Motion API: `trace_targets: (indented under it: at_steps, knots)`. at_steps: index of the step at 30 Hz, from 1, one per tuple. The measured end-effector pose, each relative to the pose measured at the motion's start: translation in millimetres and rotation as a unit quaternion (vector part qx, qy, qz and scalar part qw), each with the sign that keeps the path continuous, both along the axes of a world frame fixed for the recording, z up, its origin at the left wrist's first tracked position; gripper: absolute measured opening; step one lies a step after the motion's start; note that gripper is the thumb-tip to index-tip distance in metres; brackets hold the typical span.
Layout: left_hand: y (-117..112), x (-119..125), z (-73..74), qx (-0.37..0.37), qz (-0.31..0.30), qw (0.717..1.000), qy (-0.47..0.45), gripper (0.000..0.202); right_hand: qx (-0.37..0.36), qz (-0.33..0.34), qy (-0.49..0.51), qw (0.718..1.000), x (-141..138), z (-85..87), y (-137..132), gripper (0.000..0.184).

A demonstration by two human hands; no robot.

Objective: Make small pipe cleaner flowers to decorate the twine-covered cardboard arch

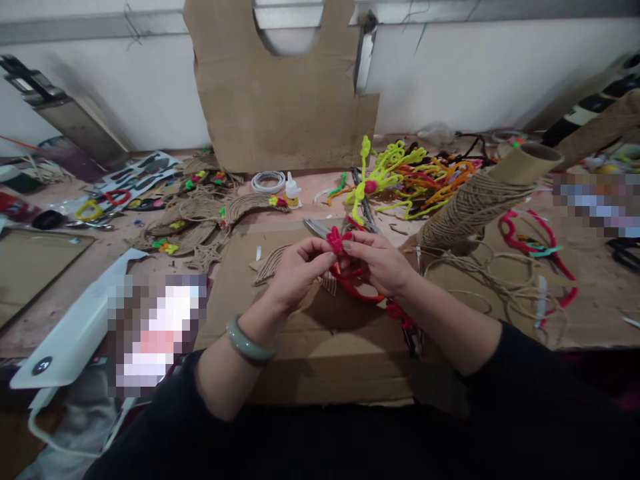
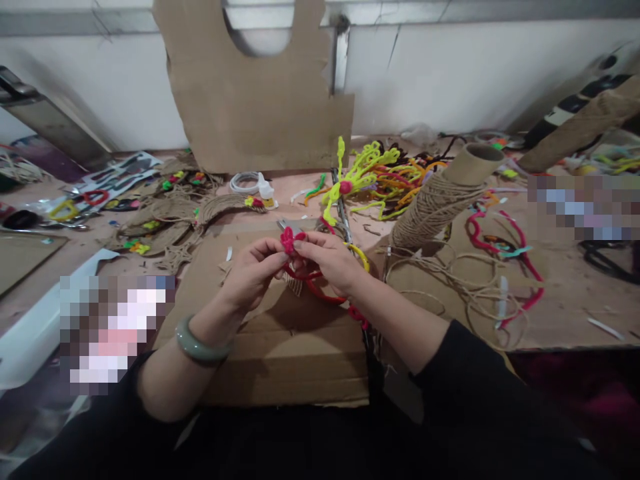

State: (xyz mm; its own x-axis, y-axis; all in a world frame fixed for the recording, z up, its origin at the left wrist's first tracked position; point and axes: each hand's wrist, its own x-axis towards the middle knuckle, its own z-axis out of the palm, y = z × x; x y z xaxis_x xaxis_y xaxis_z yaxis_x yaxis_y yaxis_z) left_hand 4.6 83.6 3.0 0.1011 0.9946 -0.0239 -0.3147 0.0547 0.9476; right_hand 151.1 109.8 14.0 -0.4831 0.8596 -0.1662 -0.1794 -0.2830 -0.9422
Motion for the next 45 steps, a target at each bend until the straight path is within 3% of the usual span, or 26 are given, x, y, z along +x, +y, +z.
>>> trace_targets:
  at_steps: [3, 6, 8, 10, 13, 18, 21, 29, 33, 36, 39, 42, 45]
  knots:
    - [0.1, -2.3, 0.5, -0.02, -0.041, 0.998, -0.044, 0.013, 0.041, 0.002, 0.004, 0.999, 1.5, 2.2, -1.4, 0.023]
    - [0.5, -1.5, 1.1, -0.038, -0.065, 0.996, -0.056, 0.014, 0.146, -0.012, -0.037, 0.989, 2.5, 3.5, -0.4, 0.02]
    - [0.4, 1.2, 0.5, -0.023, -0.033, 0.999, -0.031, 0.016, 0.204, -0.03, -0.075, 0.976, 2.2, 2.5, 1.2, 0.017]
    - [-0.4, 4.4, -0.8, 0.02, 0.038, 0.999, 0.032, 0.017, 0.231, -0.051, -0.107, 0.966, 1.2, -0.3, 2.6, 0.016]
    - [-2.6, 6.0, -3.4, 0.098, 0.124, 0.976, 0.152, 0.019, 0.266, -0.08, -0.154, 0.948, 0.0, -5.9, 3.5, 0.015]
    - [-4.6, 0.7, -7.1, 0.159, 0.16, 0.948, 0.227, 0.012, 0.34, -0.064, -0.192, 0.918, 1.5, -8.3, 1.3, 0.016]
    - [-4.7, -0.4, -7.7, 0.174, 0.16, 0.939, 0.251, 0.012, 0.4, -0.068, -0.228, 0.885, 2.0, -6.2, -1.1, 0.016]
    - [-5.3, 1.8, -3.3, 0.145, 0.172, 0.931, 0.289, 0.009, 0.526, -0.107, -0.29, 0.792, -0.1, -13.4, -3.3, 0.017]
    - [-1.0, 0.7, -3.9, 0.061, 0.144, 0.967, 0.203, 0.006, 0.561, -0.088, -0.307, 0.764, 1.2, -17.8, -1.3, 0.018]
    - [2.1, -0.6, -3.4, -0.018, 0.109, 0.991, 0.071, 0.003, 0.562, -0.074, -0.299, 0.768, 1.1, -18.4, 0.4, 0.018]
    - [2.7, -2.5, -0.5, -0.071, 0.075, 0.994, -0.021, 0.005, 0.527, -0.075, -0.252, 0.808, 0.2, -17.2, 1.7, 0.015]
    - [2.0, -3.2, 1.4, -0.082, 0.052, 0.994, -0.05, 0.009, 0.47, -0.073, -0.218, 0.852, 0.0, -14.8, 2.2, 0.015]
    - [1.9, -0.9, 0.5, -0.049, 0.067, 0.996, -0.018, 0.01, 0.448, -0.062, -0.231, 0.862, 1.1, -12.2, 1.7, 0.016]
